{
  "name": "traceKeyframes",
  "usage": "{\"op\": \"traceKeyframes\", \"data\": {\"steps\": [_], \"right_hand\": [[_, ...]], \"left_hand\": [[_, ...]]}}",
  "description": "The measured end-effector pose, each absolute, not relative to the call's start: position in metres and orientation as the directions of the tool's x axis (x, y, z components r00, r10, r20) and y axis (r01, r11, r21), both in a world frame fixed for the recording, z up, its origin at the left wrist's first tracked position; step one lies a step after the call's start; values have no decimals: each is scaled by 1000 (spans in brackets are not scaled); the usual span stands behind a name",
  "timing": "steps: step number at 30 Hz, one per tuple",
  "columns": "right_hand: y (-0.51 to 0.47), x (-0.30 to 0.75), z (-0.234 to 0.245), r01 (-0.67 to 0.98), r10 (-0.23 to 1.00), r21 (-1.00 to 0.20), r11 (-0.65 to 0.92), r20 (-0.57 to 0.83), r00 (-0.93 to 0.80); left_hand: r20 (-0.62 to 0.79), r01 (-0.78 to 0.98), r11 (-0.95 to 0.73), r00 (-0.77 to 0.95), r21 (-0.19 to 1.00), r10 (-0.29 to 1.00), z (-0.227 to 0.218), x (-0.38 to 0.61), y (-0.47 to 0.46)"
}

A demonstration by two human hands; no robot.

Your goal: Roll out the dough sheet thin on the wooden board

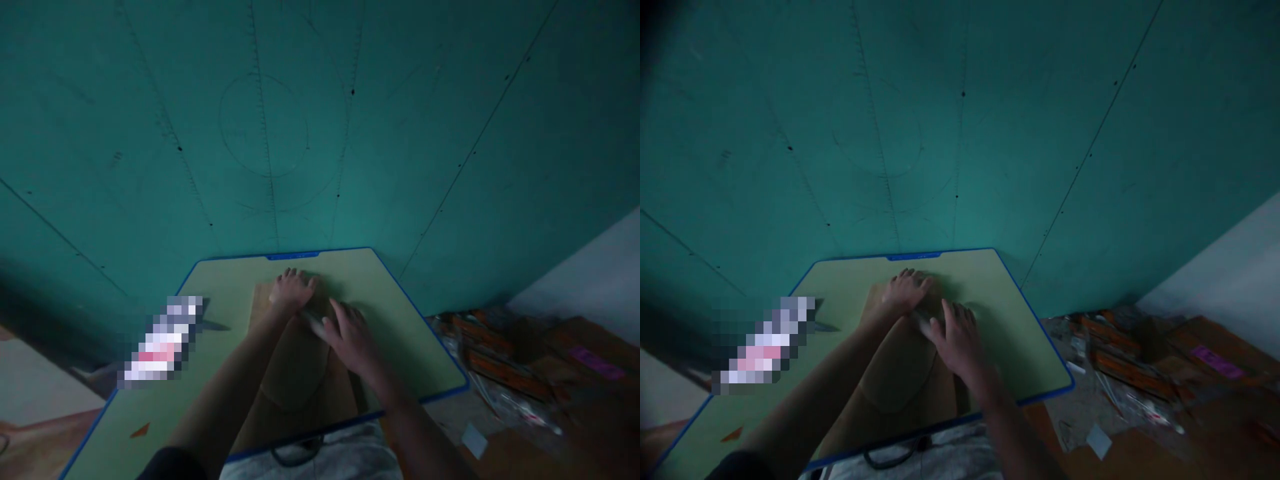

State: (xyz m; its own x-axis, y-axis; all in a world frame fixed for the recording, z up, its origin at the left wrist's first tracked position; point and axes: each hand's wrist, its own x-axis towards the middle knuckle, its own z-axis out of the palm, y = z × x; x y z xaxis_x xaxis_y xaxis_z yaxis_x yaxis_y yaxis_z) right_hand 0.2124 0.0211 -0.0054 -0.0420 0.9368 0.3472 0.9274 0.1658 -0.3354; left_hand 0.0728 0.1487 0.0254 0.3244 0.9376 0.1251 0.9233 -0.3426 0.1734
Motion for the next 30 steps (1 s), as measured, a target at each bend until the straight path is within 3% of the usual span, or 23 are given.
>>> {"op": "traceKeyframes", "data": {"steps": [5,12,18,24,30], "right_hand": [[28,223,-19,951,915,-127,280,334,-225],[0,191,2,942,939,-265,205,326,-113],[-12,174,19,950,955,-242,196,269,-129],[19,183,20,962,956,-182,205,246,-158],[66,187,22,917,929,-172,360,161,-335]], "left_hand": [[175,918,-333,300,215,938,31,79,151],[221,904,-396,357,163,907,33,43,113],[307,865,-499,490,-51,816,12,-9,61],[329,827,-560,542,-45,773,-3,-31,10],[289,857,-515,492,3,821,1,-20,-5]]}}
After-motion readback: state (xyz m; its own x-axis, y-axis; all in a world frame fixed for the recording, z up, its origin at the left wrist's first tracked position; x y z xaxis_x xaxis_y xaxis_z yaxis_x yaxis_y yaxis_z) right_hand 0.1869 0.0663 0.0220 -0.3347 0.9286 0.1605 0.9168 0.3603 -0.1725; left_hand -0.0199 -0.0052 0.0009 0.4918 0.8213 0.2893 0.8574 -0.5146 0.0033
